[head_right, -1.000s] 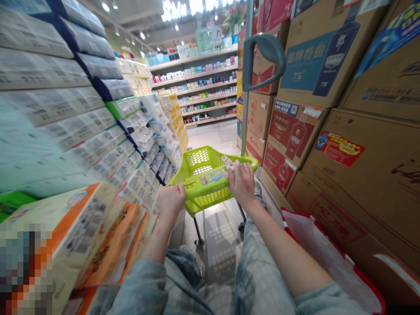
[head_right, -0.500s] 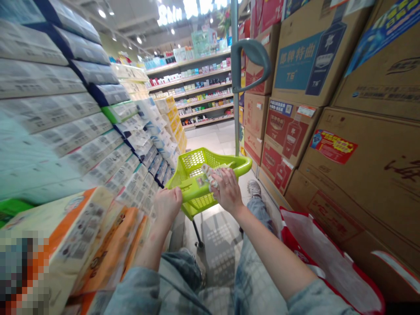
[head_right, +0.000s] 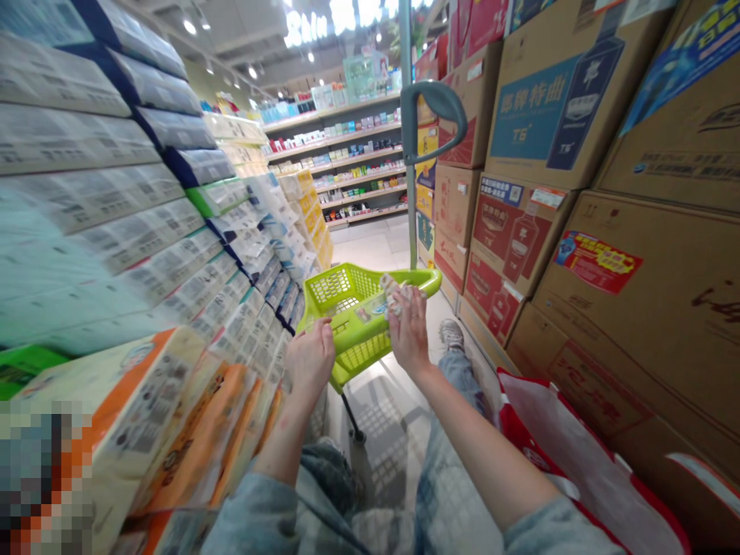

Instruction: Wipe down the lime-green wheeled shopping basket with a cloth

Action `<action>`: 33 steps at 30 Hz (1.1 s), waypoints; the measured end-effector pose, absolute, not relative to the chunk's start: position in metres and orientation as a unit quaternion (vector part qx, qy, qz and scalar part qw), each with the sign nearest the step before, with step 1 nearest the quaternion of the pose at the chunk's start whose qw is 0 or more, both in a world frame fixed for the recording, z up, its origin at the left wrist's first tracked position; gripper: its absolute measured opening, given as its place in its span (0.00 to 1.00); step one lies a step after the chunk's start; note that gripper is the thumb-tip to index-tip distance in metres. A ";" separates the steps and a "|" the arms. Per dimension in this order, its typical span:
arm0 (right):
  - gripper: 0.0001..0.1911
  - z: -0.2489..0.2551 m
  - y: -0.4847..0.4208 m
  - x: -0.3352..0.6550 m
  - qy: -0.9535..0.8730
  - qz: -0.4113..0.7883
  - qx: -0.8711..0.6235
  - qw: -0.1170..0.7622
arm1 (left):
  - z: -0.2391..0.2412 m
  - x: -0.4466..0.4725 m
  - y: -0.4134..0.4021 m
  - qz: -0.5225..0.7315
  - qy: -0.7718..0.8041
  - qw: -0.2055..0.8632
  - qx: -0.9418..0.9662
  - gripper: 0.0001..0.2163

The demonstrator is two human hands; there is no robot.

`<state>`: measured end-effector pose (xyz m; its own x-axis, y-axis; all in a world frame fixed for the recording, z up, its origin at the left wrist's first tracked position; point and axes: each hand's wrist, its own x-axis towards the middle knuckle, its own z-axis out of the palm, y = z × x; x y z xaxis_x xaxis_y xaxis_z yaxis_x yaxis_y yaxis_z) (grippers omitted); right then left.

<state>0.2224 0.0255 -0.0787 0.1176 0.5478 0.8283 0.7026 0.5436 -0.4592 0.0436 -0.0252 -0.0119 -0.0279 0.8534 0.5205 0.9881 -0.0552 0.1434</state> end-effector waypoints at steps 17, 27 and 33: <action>0.14 -0.061 0.016 0.196 -0.764 -0.055 -0.379 0.520 | -0.043 0.009 0.001 -0.495 -0.556 -0.182 -0.642 0.17; 0.13 -0.051 -0.005 0.166 -0.790 -0.053 -0.361 0.493 | -0.054 0.032 -0.007 -0.610 -0.477 -0.291 -0.562 0.24; 0.16 -0.040 0.017 0.188 -0.823 -0.022 -0.352 0.446 | -0.056 0.017 -0.006 -0.652 -0.367 -0.402 -0.528 0.27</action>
<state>0.1884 0.0173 -0.0397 -0.3544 0.5592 0.7495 0.5978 0.7518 -0.2783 0.0167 -0.0058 -0.0557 -0.1182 0.9117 0.3934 -0.1374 -0.4074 0.9028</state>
